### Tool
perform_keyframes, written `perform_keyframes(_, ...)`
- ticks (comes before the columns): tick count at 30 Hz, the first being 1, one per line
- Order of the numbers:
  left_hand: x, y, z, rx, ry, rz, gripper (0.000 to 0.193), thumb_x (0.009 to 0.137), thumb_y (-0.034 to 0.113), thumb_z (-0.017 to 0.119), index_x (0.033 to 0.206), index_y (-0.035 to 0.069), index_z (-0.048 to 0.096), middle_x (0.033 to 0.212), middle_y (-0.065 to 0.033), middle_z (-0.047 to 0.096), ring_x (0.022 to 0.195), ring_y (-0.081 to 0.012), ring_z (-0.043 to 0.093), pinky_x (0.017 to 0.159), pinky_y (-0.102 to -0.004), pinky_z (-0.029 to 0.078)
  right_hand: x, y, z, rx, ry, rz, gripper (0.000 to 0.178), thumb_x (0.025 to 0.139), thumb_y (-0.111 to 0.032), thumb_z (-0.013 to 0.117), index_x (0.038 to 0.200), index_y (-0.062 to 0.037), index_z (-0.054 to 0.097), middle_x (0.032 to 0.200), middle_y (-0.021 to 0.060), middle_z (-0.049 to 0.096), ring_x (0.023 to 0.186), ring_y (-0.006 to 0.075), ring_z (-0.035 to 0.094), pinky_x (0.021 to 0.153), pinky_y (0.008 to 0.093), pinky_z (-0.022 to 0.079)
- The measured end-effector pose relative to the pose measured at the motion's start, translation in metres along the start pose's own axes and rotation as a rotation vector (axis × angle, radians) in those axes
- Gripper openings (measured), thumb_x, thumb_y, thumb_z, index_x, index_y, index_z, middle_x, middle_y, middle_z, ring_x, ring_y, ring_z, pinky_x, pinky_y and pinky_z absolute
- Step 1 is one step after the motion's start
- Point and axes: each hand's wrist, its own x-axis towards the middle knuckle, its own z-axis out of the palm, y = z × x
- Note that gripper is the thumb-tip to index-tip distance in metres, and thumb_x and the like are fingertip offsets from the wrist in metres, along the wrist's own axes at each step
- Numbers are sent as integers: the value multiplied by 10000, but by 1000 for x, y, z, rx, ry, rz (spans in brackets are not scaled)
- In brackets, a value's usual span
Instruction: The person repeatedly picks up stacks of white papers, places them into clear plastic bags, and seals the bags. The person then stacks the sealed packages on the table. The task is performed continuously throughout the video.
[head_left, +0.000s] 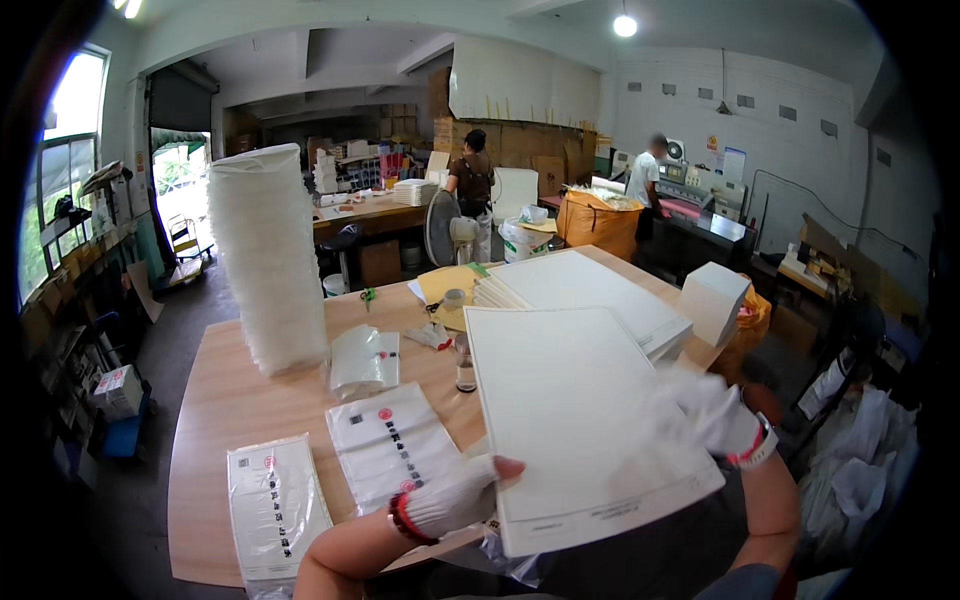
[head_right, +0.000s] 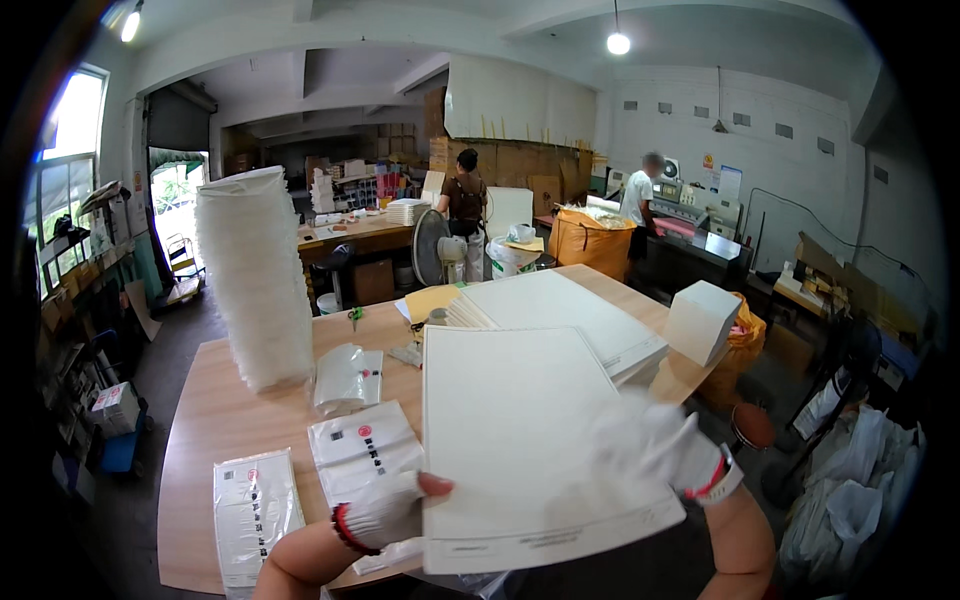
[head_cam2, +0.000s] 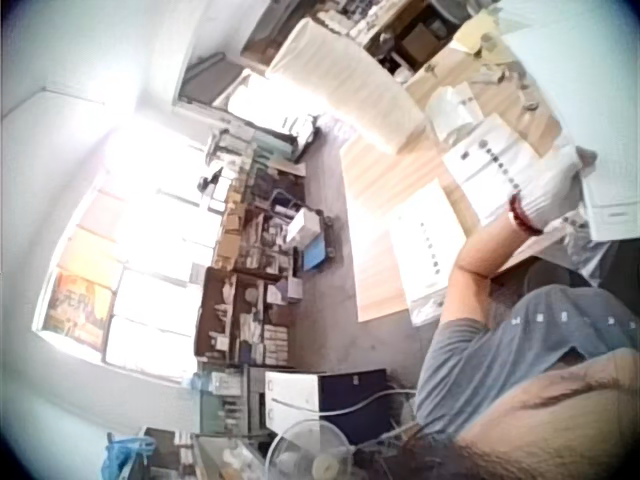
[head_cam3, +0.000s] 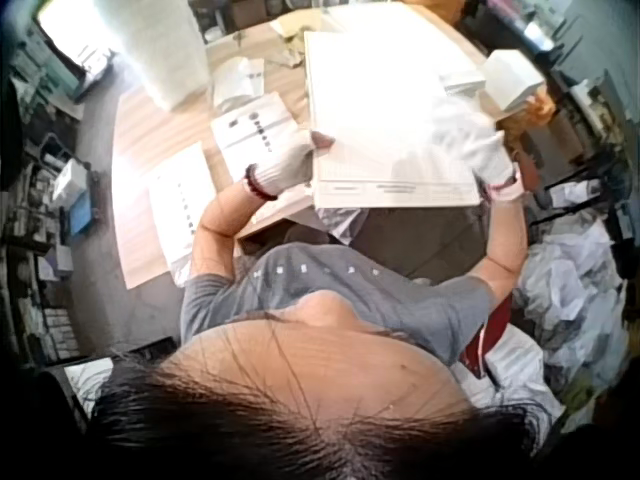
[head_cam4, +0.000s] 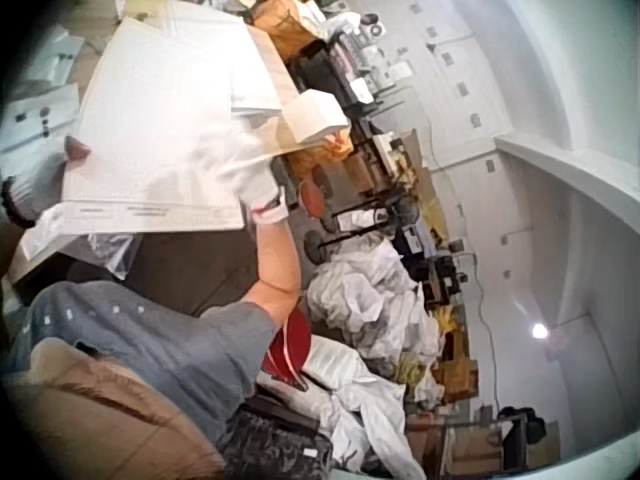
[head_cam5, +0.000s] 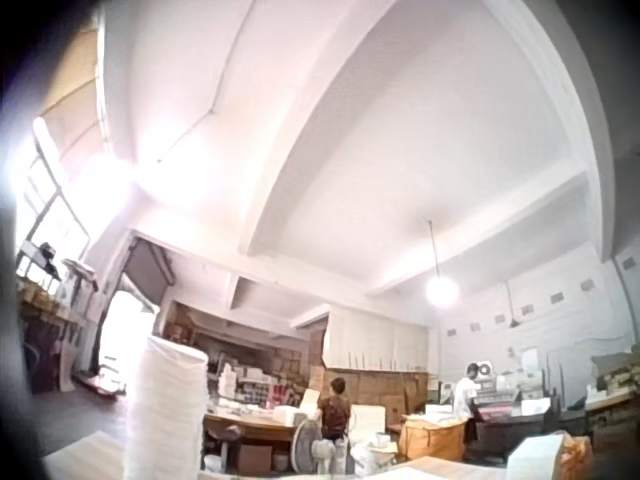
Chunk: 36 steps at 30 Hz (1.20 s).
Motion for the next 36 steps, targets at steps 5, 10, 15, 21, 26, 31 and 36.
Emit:
perform_keyframes(5,-28,-18,-16,690,60,232,583,750,75,545,1279,-20,319,1113,-148,512,1013,-215,528,863,-338,436,-26,68,81,1079,397,506,272,911,-212,474,1021,23,556,996,109,596,906,194,580,821,330,477)
perform_keyframes(10,20,-113,-30,1572,292,770,955,643,272,680,1329,-69,110,1273,-370,235,1148,-483,316,966,-569,252,-25,9,198,708,694,66,459,864,-345,552,1157,4,495,1070,142,577,934,218,578,809,332,464)
perform_keyframes(15,19,-128,-29,1118,169,425,654,652,213,682,1172,-55,389,1228,-280,365,1124,-398,405,902,-463,360,-54,18,202,-38,929,198,160,711,-120,717,805,-30,624,771,98,637,649,231,605,598,335,480)
perform_keyframes(21,45,-192,-100,1541,514,365,415,743,355,605,1004,34,569,1183,-202,440,1105,-352,419,924,-489,318,-123,40,163,-70,903,288,124,704,-73,706,778,-21,621,746,83,623,652,224,601,614,327,479)
perform_keyframes(26,89,-242,-97,1751,479,240,401,753,423,552,938,69,596,1068,-152,492,1051,-334,435,931,-569,225,-136,24,174,113,966,535,132,663,-29,671,787,-22,627,791,75,620,708,210,602,648,309,473)
perform_keyframes(31,93,-221,-123,933,342,25,118,786,112,447,815,61,550,844,-99,580,883,-252,557,774,-347,422,-162,17,194,288,828,657,234,675,-72,691,892,-21,621,834,79,635,739,190,612,664,298,479)
perform_keyframes(36,76,-145,-163,-10,466,94,363,780,3,416,1143,8,430,772,-49,535,728,-140,534,649,-256,444,-173,44,233,81,392,609,294,710,-194,661,959,-43,627,885,116,633,767,235,621,676,326,493)
